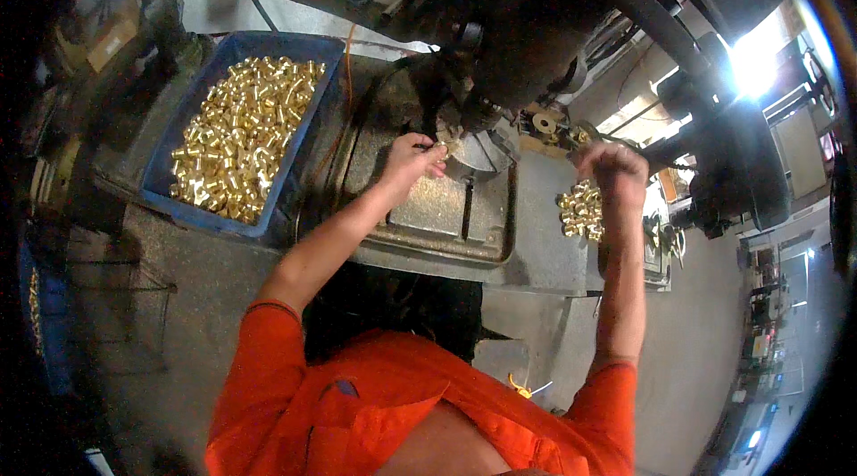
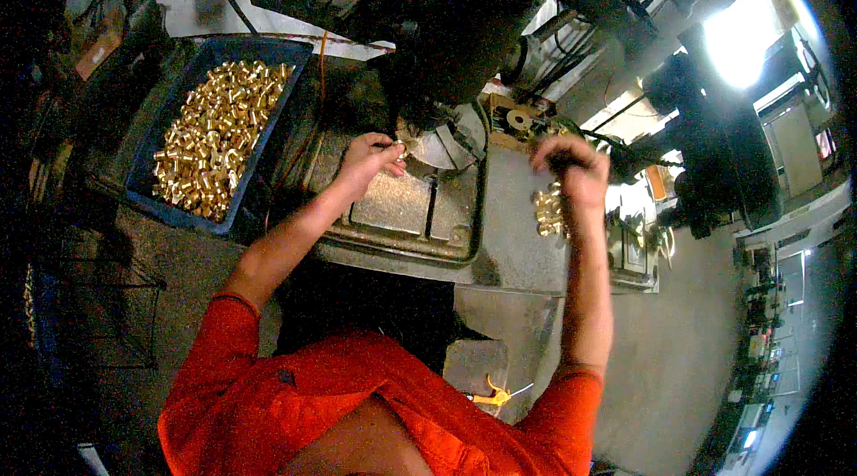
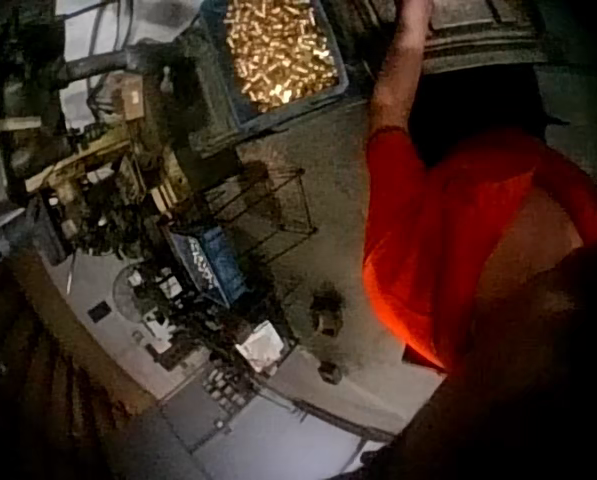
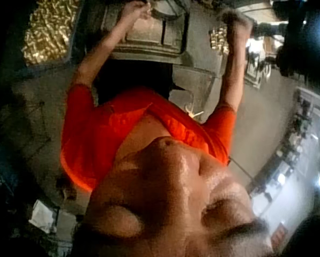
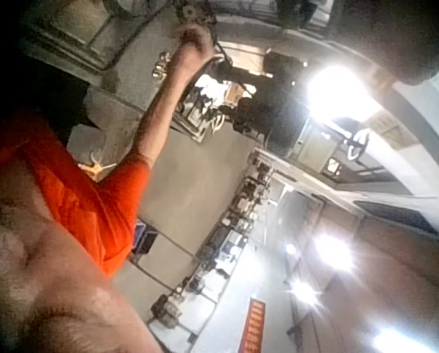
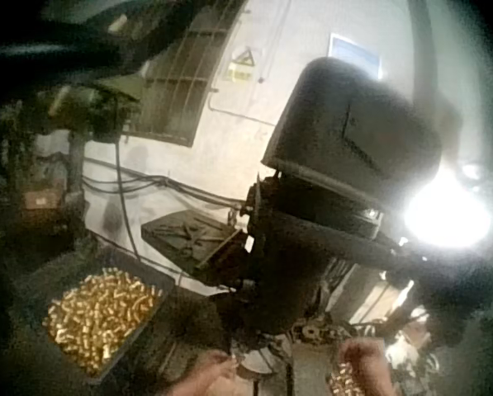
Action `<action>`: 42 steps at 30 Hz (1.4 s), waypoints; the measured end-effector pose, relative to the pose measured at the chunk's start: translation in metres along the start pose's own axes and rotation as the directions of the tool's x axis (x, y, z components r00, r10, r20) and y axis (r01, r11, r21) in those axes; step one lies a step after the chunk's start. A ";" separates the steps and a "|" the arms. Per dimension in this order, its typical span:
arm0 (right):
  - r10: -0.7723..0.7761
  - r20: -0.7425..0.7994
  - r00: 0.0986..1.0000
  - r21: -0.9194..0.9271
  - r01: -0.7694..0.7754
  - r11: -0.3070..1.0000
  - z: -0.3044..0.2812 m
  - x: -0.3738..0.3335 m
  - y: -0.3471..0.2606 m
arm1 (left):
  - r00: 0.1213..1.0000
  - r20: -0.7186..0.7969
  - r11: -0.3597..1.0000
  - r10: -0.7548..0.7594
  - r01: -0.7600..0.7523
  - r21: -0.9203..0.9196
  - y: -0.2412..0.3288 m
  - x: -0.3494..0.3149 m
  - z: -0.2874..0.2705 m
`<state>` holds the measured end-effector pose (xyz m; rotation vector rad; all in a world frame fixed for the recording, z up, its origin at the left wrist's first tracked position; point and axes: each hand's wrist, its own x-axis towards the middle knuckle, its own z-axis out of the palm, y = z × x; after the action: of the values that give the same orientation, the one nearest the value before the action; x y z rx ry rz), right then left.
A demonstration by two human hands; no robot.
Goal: The person repeatedly picks small brass-colored metal pieces from a blue bin, places them into a press machine, operates the lever, and removes the processed pieces. The person continues this cycle throughout the clip, accumulating finished pieces on the work surface.
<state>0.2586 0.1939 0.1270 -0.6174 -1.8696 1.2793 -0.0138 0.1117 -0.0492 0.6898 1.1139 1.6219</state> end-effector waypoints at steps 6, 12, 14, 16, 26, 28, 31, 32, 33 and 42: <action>-0.288 -0.433 0.854 -0.033 0.304 0.952 -0.081 0.153 -0.024 | 1.000 0.011 1.000 -0.014 0.014 0.020 0.001 0.003 0.000; -0.318 -0.385 0.867 -0.267 0.225 0.937 -0.113 0.191 -0.099 | 1.000 -0.023 1.000 -0.020 0.020 0.018 -0.001 0.002 0.008; -0.391 -0.345 0.854 -0.014 0.411 0.911 -0.060 0.142 -0.097 | 0.994 -0.108 0.999 -0.014 0.017 0.031 0.002 -0.003 -0.006; -0.532 -0.297 0.793 0.188 0.595 0.781 -0.017 0.060 -0.103 | 0.995 -0.084 0.998 -0.051 0.054 0.030 0.005 -0.003 -0.006; -0.667 -0.497 0.555 -0.169 0.692 0.702 0.047 -0.068 -0.003 | 0.998 -0.007 0.998 -0.058 0.058 0.015 0.007 0.002 -0.001; -0.699 -0.459 0.548 -0.180 0.714 0.677 0.051 -0.067 -0.002 | 0.998 -0.002 0.998 -0.056 0.056 0.024 0.009 0.001 -0.001; -0.624 -0.521 0.582 -0.102 0.683 0.723 0.048 -0.069 0.000 | 0.999 -0.032 0.999 -0.028 0.030 0.039 0.001 0.005 -0.002; -0.644 -0.505 0.574 -0.201 0.647 0.735 0.046 -0.067 -0.005 | 0.999 -0.023 0.999 -0.049 0.049 0.007 0.000 0.009 -0.004; -0.660 -0.487 0.573 -0.298 0.601 0.741 0.046 -0.064 -0.015 | 0.997 -0.015 0.997 -0.074 0.074 -0.026 -0.001 0.010 -0.007; -0.635 -0.283 0.719 -0.628 0.362 0.689 -0.039 0.049 -0.125 | 0.744 0.311 0.220 0.591 -0.520 0.826 0.025 -0.025 0.007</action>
<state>0.2661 0.2049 0.2662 -0.5542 -1.7656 0.1704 -0.0101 0.0891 -0.0221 1.9667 1.9605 1.5062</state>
